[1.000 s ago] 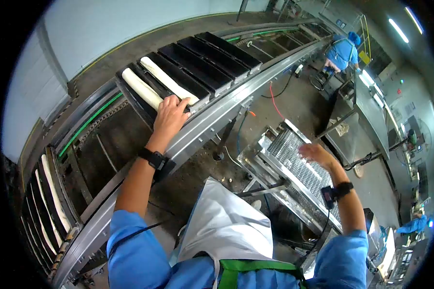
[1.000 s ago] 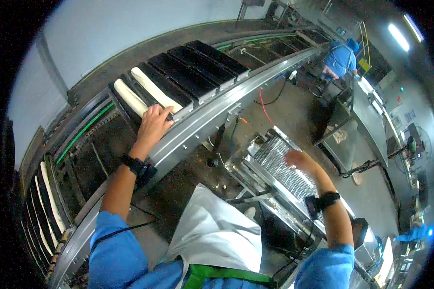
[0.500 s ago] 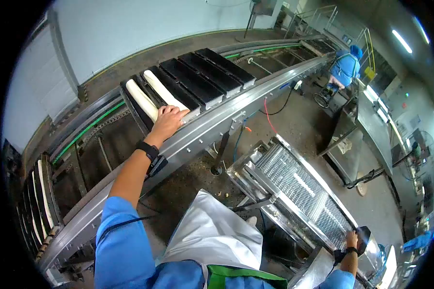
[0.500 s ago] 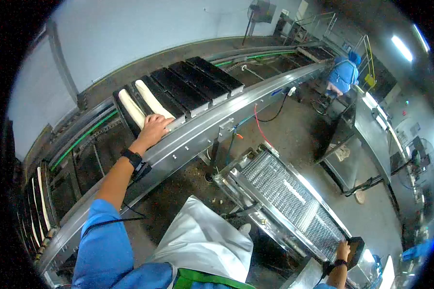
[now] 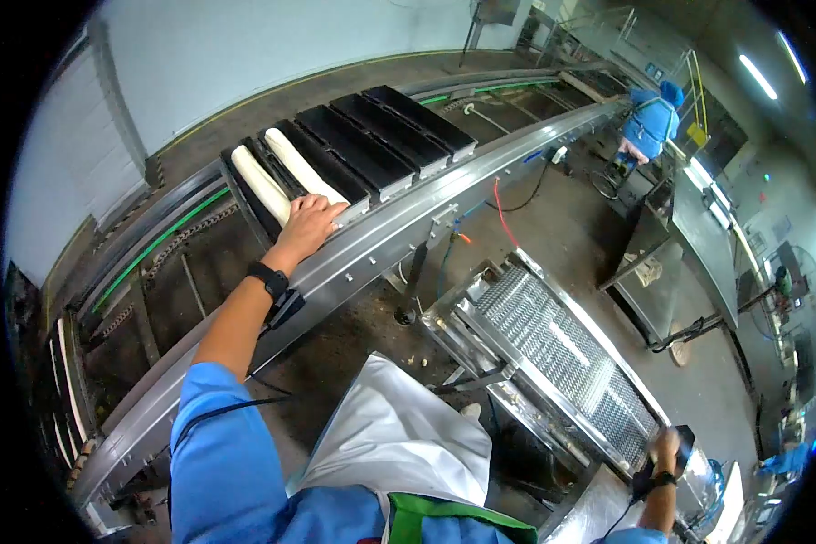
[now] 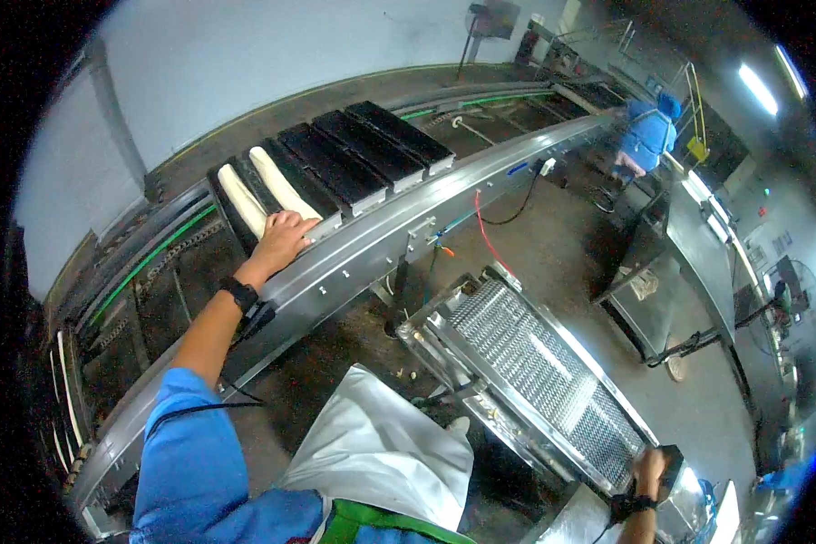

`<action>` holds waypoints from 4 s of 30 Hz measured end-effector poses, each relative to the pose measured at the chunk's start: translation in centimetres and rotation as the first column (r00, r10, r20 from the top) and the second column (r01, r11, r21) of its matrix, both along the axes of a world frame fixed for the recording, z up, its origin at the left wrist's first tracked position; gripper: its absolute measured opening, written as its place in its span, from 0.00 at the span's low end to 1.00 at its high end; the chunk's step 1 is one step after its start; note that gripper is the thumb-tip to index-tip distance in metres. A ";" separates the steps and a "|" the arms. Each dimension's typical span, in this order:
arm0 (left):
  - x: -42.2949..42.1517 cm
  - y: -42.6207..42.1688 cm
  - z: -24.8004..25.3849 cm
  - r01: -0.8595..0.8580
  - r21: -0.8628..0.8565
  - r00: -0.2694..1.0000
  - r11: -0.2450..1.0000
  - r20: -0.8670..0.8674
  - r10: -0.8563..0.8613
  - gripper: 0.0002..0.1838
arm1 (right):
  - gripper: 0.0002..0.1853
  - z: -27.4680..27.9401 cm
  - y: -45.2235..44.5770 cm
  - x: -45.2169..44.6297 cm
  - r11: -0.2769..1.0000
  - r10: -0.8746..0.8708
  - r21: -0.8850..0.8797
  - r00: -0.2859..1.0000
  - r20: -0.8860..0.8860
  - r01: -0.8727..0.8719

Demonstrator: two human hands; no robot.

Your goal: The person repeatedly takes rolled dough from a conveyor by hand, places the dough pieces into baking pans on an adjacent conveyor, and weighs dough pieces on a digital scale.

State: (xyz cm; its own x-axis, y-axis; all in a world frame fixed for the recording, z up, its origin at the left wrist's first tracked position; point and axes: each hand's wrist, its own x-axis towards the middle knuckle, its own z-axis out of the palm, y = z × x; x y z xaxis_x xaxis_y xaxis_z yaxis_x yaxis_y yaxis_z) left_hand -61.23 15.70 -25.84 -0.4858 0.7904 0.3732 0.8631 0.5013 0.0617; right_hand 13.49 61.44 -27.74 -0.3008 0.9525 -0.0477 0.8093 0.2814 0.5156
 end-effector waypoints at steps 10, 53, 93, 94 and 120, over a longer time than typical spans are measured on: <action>0.4 0.9 -0.4 -0.026 0.024 1.000 0.999 -0.007 0.026 0.21 | 0.19 30.9 -4.6 -24.6 0.897 0.082 0.020 0.121 -0.989 -0.442; -5.2 -0.5 -1.3 0.114 -0.142 0.992 0.983 0.070 -0.105 0.23 | 0.23 0.0 -10.2 -10.9 0.982 -0.144 -0.140 0.979 -0.147 0.124; 1.8 -3.9 4.4 0.013 0.012 0.996 1.000 0.087 -0.014 0.20 | 0.16 30.6 -14.4 -46.8 0.689 -0.269 0.064 -0.336 -0.903 -0.722; 1.7 -4.1 4.4 0.006 0.006 0.996 1.000 0.085 -0.007 0.20 | 0.17 29.0 -15.1 -49.5 0.513 -0.385 0.094 -0.326 -0.863 -0.853; -0.2 -5.9 2.8 0.033 -0.022 0.999 0.999 -0.007 -0.033 0.27 | 0.18 -0.5 -10.5 -9.7 0.974 -0.068 -0.227 0.929 -0.365 -0.018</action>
State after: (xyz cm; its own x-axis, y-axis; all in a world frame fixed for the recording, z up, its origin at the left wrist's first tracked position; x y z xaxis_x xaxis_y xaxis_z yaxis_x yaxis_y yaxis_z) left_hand -61.48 9.79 -23.05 -0.4570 0.8139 0.3589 0.8794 0.4740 0.0448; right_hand 3.79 50.91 -28.20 -0.3140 0.9375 -0.1497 0.9376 0.3310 0.1062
